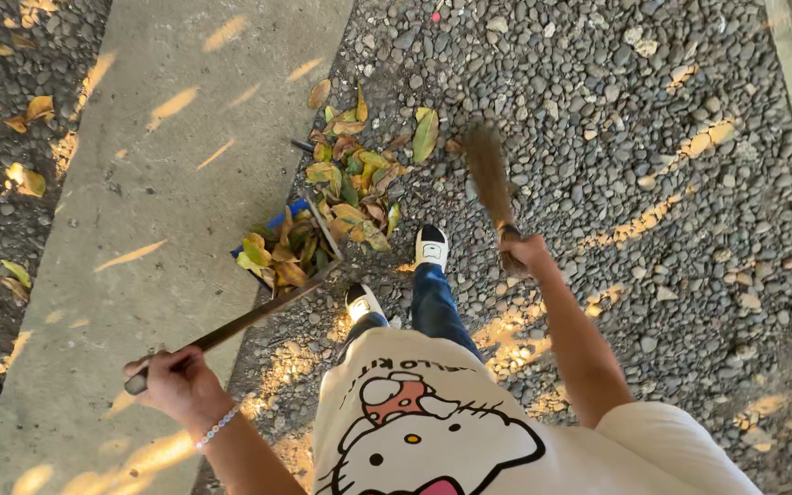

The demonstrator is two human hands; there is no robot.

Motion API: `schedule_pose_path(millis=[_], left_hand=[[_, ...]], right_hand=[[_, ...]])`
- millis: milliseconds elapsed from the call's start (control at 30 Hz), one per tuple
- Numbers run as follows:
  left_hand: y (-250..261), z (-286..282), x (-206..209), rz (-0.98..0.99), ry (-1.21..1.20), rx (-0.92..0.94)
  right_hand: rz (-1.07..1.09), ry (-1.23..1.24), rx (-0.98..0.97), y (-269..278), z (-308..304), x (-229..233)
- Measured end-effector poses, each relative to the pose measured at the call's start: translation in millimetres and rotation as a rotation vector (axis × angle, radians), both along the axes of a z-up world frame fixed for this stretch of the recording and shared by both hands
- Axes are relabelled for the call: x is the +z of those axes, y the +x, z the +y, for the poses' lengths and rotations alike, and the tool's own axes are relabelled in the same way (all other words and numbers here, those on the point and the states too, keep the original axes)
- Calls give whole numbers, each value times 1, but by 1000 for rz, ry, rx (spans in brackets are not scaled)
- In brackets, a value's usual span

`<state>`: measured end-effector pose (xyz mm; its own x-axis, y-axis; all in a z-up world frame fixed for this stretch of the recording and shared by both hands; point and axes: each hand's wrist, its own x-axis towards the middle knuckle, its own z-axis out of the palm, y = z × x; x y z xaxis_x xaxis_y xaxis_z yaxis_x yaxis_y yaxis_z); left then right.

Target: The person sweeps leaves off the ground into a dustpan using a hand broom.

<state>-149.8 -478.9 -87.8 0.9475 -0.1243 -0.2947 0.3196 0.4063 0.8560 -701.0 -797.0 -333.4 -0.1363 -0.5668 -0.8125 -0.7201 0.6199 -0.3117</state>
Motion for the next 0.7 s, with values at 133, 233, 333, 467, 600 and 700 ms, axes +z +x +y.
schedule_pose_path(millis=[133,233,333,467,600,700], left_hand=[[-5,-10,12,155,-92,226],[-16,-14,14,-79,-30,36],[-39,-20,20,35,-120,88],[-61,-35,29,102,-131,98],[-69,-39,27,178,-191,175],[-66,-39,22,199,-225,175]], right_hand=[[-592,367,-331,-81,-10,66],[-452,312,-264,-101,-30,113],[-313,195,-154,-73,-82,102],[-38,-52,237,16,-148,31],[230,129,600,49,-169,32],[176,182,767,10,-165,73]])
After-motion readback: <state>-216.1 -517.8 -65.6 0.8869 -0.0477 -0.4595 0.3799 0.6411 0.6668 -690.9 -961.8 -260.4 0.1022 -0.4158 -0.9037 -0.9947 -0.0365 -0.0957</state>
